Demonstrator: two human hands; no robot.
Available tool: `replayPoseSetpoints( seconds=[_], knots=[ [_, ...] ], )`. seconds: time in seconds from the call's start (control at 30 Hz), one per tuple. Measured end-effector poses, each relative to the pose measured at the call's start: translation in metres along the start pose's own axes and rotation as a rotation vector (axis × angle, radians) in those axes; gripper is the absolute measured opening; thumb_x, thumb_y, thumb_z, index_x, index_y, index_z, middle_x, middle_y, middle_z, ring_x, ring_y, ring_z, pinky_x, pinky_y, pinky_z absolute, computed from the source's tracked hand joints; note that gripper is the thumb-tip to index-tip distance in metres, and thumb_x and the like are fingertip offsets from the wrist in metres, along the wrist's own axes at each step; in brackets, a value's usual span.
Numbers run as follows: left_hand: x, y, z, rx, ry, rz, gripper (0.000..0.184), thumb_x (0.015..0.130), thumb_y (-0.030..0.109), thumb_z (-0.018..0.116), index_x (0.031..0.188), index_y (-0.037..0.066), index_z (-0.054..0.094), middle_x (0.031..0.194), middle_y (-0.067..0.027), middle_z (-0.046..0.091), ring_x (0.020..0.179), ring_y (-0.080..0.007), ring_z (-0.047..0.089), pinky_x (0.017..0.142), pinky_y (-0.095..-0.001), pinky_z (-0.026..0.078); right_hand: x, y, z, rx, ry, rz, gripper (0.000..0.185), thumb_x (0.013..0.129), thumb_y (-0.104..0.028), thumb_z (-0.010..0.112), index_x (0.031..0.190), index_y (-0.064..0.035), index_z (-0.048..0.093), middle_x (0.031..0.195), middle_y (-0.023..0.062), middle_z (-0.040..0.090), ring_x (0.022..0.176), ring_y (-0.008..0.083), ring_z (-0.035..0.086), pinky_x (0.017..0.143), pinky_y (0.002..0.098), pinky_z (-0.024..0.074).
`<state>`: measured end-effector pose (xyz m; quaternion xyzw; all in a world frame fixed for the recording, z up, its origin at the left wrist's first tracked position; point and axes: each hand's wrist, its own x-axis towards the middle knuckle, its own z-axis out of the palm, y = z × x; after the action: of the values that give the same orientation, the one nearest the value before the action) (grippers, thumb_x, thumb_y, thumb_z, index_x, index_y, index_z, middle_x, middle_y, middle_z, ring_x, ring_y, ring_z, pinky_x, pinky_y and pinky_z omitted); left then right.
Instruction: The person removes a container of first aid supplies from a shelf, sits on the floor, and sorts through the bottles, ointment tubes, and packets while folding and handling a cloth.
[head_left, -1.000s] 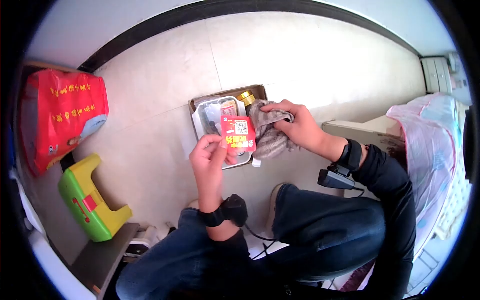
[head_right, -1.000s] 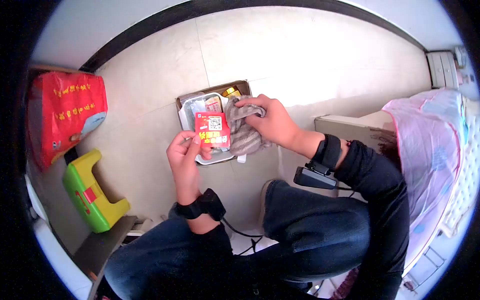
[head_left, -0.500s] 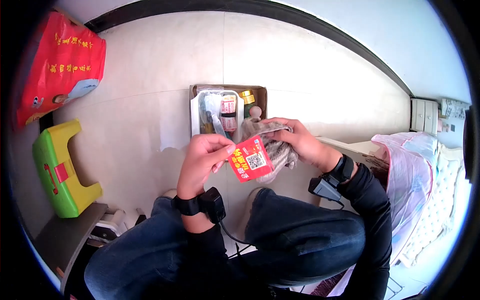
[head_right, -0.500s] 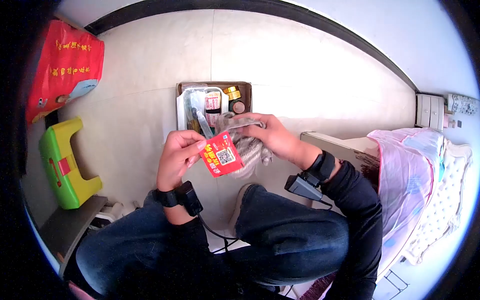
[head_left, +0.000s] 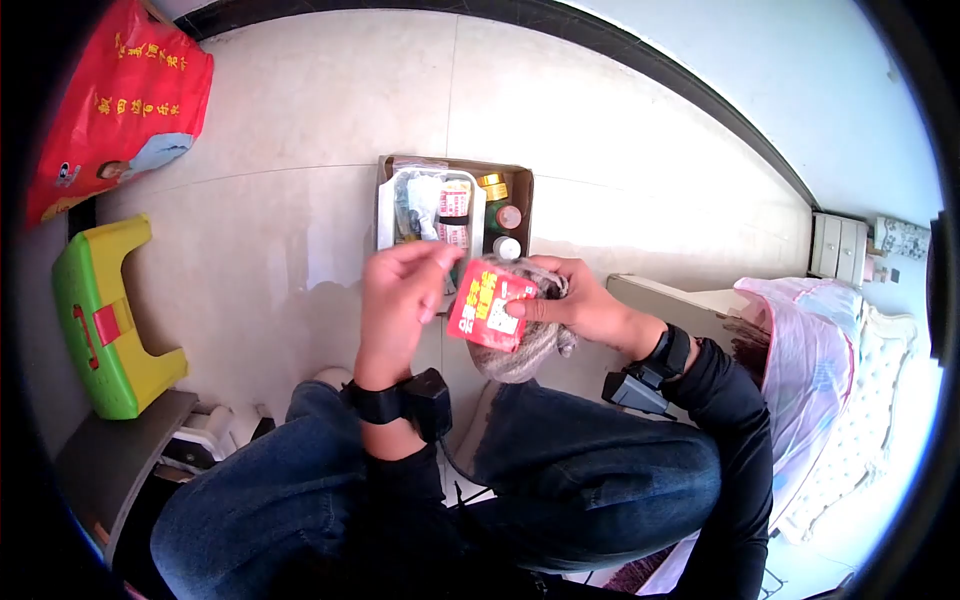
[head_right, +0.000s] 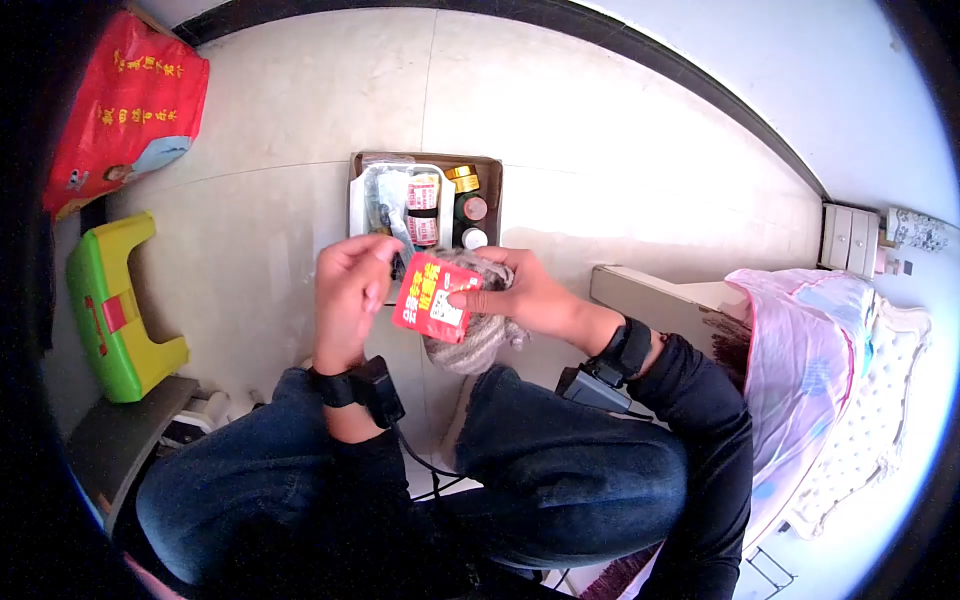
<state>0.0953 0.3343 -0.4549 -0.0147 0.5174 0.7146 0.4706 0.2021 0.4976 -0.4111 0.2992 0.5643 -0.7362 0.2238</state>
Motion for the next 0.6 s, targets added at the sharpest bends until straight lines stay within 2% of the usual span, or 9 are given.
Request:
replayPoseSetpoints(
  seconds=[0.03, 0.1, 0.17, 0.23, 0.3, 0.33, 0.47, 0.6],
  knots=[
    [0.002, -0.002, -0.004, -0.039, 0.080, 0.093, 0.020, 0.083, 0.012, 0.051, 0.087, -0.007, 0.057, 0.047, 0.0033, 0.040, 0.036, -0.0024, 0.030, 0.036, -0.0175, 0.023, 0.000, 0.000, 0.000, -0.003, 0.001, 0.002, 0.036, 0.074, -0.014, 0.067, 0.103, 0.0034, 0.053, 0.092, 0.0061, 0.059, 0.083, 0.0088, 0.053, 0.075, 0.0241, 0.0434],
    [0.004, -0.002, -0.009, -0.037, 0.093, 0.126, 0.020, 0.084, 0.014, 0.049, 0.085, -0.005, 0.055, 0.049, 0.0032, 0.039, 0.040, -0.0032, 0.031, 0.039, -0.0179, 0.025, 0.000, 0.001, -0.001, 0.076, 0.132, -0.076, 0.034, 0.076, -0.014, 0.066, 0.102, 0.0028, 0.053, 0.091, 0.0058, 0.059, 0.083, 0.0085, 0.053, 0.074, 0.0240, 0.0439],
    [0.008, -0.007, -0.012, -0.133, 0.095, 0.189, 0.019, 0.081, 0.015, 0.056, 0.072, -0.001, 0.056, 0.052, 0.0024, 0.044, 0.044, -0.0036, 0.036, 0.041, -0.0183, 0.028, 0.001, 0.005, -0.001, 0.143, 0.165, -0.117, 0.034, 0.076, -0.014, 0.065, 0.103, 0.0023, 0.051, 0.091, 0.0059, 0.059, 0.083, 0.0085, 0.053, 0.074, 0.0241, 0.0445],
    [0.007, -0.009, -0.004, -0.113, 0.062, 0.172, 0.020, 0.081, 0.017, 0.057, 0.069, 0.001, 0.053, 0.056, 0.0018, 0.047, 0.047, -0.0042, 0.038, 0.044, -0.0184, 0.030, 0.002, 0.004, 0.002, 0.229, 0.278, -0.186, 0.035, 0.077, -0.014, 0.064, 0.104, 0.0023, 0.050, 0.092, 0.0061, 0.058, 0.082, 0.0085, 0.054, 0.073, 0.0242, 0.0451],
    [0.004, -0.010, 0.010, -0.001, 0.033, 0.152, 0.016, 0.081, 0.016, 0.058, 0.075, 0.002, 0.054, 0.061, 0.0010, 0.049, 0.049, -0.0040, 0.040, 0.045, -0.0176, 0.032, 0.002, 0.005, 0.005, 0.252, 0.320, -0.193, 0.035, 0.077, -0.013, 0.064, 0.104, 0.0022, 0.049, 0.092, 0.0061, 0.058, 0.081, 0.0085, 0.054, 0.073, 0.0240, 0.0456],
    [0.005, -0.011, 0.010, -0.021, -0.071, 0.115, 0.014, 0.080, 0.014, 0.058, 0.083, 0.000, 0.054, 0.069, -0.0001, 0.054, 0.056, -0.0035, 0.045, 0.049, -0.0171, 0.036, 0.002, 0.004, 0.006, 0.238, 0.350, -0.204, 0.034, 0.077, -0.013, 0.064, 0.104, 0.0018, 0.049, 0.092, 0.0059, 0.058, 0.081, 0.0084, 0.054, 0.072, 0.0237, 0.0457],
    [0.003, -0.012, 0.023, 0.018, -0.169, 0.116, 0.017, 0.081, 0.010, 0.057, 0.093, -0.003, 0.054, 0.077, -0.0015, 0.057, 0.065, -0.0037, 0.051, 0.057, -0.0170, 0.040, 0.001, 0.006, 0.006, 0.160, 0.399, -0.274, 0.034, 0.076, -0.012, 0.065, 0.104, 0.0007, 0.050, 0.090, 0.0055, 0.058, 0.081, 0.0081, 0.053, 0.071, 0.0232, 0.0461],
    [0.004, -0.020, 0.017, 0.109, -0.172, 0.147, 0.015, 0.082, 0.011, 0.055, 0.088, -0.003, 0.055, 0.074, -0.0014, 0.057, 0.063, -0.0034, 0.049, 0.055, -0.0167, 0.039, 0.001, 0.009, 0.003, 0.113, 0.400, -0.273, 0.035, 0.075, -0.011, 0.066, 0.104, 0.0006, 0.049, 0.090, 0.0054, 0.058, 0.081, 0.0079, 0.053, 0.071, 0.0230, 0.0460]
  ],
)
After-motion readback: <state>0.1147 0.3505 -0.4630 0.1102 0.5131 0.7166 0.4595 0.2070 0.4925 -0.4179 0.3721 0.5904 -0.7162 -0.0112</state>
